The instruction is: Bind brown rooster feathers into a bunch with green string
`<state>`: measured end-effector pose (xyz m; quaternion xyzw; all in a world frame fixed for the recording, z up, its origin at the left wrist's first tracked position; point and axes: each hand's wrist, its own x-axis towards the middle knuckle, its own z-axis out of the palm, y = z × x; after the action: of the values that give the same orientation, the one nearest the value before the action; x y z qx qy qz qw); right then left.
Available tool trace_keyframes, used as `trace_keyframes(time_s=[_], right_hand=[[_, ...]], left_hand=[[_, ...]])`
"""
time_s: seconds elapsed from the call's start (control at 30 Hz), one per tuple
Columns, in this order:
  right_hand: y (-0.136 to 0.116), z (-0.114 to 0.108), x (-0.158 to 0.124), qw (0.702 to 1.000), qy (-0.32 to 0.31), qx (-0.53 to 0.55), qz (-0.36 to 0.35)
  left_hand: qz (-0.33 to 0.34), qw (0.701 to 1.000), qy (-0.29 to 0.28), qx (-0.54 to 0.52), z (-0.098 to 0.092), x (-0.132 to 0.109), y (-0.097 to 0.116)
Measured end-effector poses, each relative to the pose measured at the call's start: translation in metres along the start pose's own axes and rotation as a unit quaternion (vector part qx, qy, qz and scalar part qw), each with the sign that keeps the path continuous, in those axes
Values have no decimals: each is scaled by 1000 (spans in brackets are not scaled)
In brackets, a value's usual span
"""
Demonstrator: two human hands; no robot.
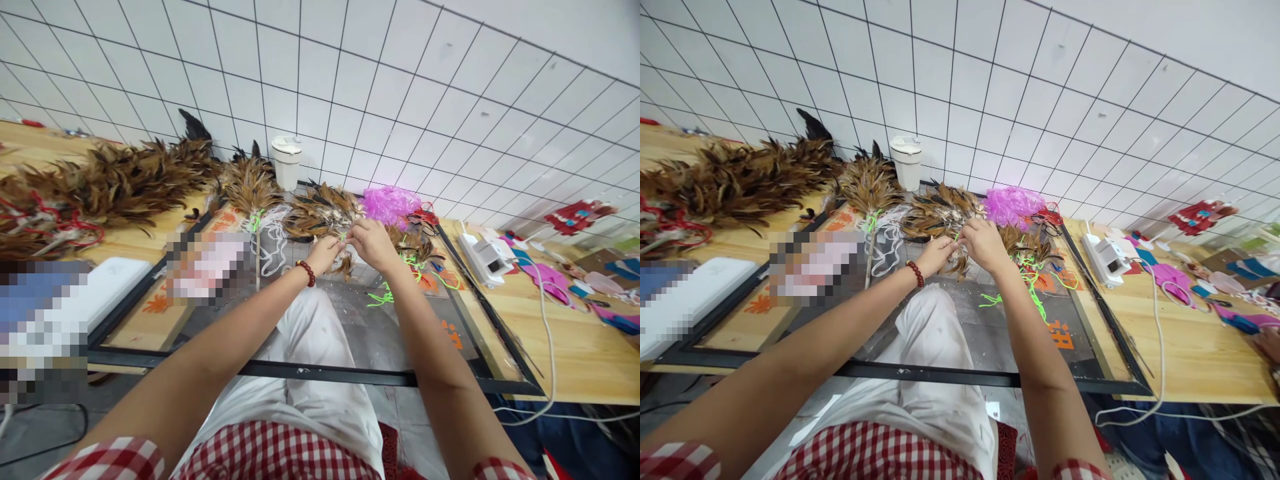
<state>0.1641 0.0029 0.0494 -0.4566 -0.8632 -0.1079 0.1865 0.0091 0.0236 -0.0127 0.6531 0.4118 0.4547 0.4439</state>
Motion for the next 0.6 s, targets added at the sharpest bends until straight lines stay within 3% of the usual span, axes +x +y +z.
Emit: trace_keyframes(time_s=[0.13,0.27,0.5,0.6], right_hand=[[0,-2,-1,1000,-22,-14,2],[-5,-5,0,999,-36,4,-4],[-1,-1,1,988,25,143,48],[6,2,-3,984,9,174,31]], left_hand=[[53,995,-22,87,-1,-1,5],[65,980,-36,184,2,-4,4],[72,970,-50,225,1,-6,2],[64,975,-42,211,-1,-4,4]])
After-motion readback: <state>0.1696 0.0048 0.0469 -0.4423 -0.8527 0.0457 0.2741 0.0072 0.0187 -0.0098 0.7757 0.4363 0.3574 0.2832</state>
